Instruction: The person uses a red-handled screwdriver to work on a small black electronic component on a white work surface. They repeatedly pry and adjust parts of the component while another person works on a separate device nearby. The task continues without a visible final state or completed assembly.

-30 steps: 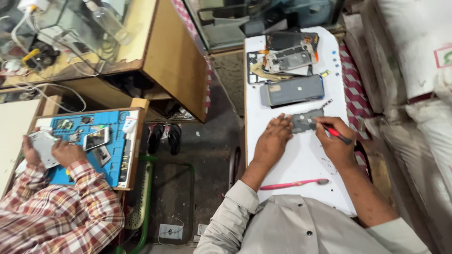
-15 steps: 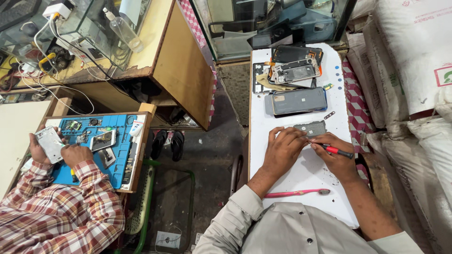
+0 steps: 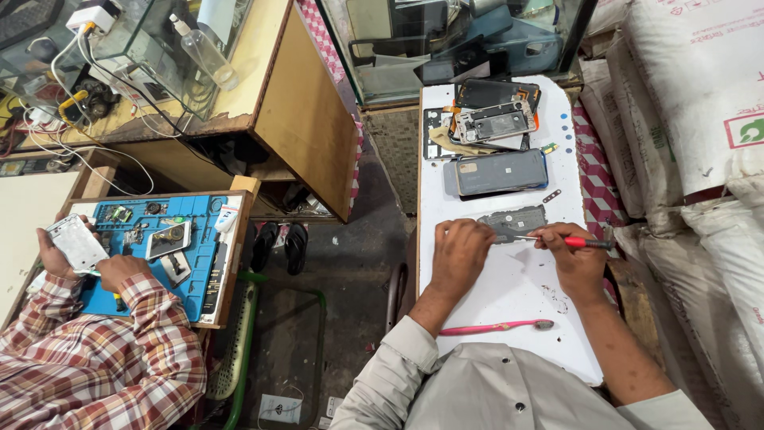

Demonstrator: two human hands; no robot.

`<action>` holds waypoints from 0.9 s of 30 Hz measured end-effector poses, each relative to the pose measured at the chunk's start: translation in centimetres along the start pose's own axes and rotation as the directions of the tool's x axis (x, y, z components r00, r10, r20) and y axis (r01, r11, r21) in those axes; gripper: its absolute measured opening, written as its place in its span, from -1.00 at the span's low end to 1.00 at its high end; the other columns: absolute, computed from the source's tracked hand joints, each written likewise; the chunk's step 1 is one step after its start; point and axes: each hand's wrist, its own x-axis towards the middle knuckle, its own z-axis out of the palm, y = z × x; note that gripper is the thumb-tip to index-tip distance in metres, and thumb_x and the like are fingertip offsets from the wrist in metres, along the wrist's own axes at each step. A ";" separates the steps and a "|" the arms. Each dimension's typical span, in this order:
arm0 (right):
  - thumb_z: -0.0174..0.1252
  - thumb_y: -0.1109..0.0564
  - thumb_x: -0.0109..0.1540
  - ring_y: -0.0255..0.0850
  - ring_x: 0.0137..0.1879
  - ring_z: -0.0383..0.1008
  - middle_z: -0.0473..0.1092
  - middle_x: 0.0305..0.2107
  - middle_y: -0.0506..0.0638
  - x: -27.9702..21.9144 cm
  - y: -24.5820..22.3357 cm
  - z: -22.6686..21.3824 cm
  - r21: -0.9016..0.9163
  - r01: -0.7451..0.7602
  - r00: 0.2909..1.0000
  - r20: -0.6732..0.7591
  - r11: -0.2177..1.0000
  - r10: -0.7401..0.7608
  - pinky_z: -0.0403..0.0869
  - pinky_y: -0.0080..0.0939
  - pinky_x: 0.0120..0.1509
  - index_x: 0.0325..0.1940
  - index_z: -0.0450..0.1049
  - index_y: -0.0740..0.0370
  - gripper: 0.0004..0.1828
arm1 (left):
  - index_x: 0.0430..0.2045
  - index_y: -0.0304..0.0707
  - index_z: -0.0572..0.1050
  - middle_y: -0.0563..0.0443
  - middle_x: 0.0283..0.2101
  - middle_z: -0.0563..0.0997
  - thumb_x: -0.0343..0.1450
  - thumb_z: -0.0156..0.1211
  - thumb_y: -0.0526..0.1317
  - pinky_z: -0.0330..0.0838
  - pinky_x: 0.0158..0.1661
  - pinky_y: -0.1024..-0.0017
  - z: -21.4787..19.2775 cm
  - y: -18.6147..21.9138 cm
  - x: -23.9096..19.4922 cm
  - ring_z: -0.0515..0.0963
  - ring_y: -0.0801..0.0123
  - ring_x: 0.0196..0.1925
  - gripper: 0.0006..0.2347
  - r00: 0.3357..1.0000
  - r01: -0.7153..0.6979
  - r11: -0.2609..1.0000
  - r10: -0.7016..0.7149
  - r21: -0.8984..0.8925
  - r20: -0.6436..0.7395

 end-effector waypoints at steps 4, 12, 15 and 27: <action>0.21 0.18 0.40 -0.30 -0.16 0.51 0.55 -0.20 0.11 0.0 0.5 -0.2 -0.013 0.011 1.000 -0.014 1.000 -0.011 0.51 -0.32 0.01 -0.12 0.53 0.39 -0.83 | -0.32 -0.18 0.57 0.12 -0.27 0.62 0.46 0.33 -0.32 0.32 -0.03 0.26 -0.7 -1.9 0.1 0.56 0.31 -0.18 -0.96 0.959 0.196 0.977 -0.208 -0.081 -0.194; 0.26 0.16 0.27 -0.28 -0.07 0.56 0.55 -0.12 0.06 0.3 -1.9 1.3 -0.275 0.087 0.995 0.072 0.957 -0.070 0.55 -0.28 0.09 -0.07 0.56 0.33 -0.80 | -0.10 -0.44 0.49 -0.23 -0.11 0.63 0.32 0.27 -0.31 0.21 0.02 0.19 -6.2 -5.0 0.7 0.61 -0.02 -0.02 -0.71 0.831 0.421 0.875 -0.267 0.237 -0.488; 0.27 0.17 0.27 -0.24 0.04 0.56 0.55 -0.11 0.05 0.7 -3.2 2.1 -0.365 0.155 0.984 0.140 0.918 -0.110 0.53 -0.27 0.17 -0.10 0.57 0.33 -0.82 | -0.27 -0.23 0.57 -0.06 -0.28 0.65 0.39 0.32 -0.30 0.34 0.03 0.20 -6.2 -4.6 1.0 0.63 0.10 -0.18 -0.89 0.861 0.457 0.877 -0.393 0.150 -0.322; 0.31 0.25 0.21 -0.21 0.02 0.55 0.54 -0.10 0.06 0.7 -4.5 3.9 -0.474 0.142 0.988 0.116 0.869 -0.098 0.54 -0.28 0.09 -0.04 0.59 0.33 -0.75 | -0.10 -0.30 0.56 -0.05 0.15 0.55 0.38 0.35 -0.23 0.25 0.21 0.16 -0.8 2.0 0.1 0.45 0.16 0.26 -0.74 0.987 0.037 0.996 -0.025 -0.077 0.160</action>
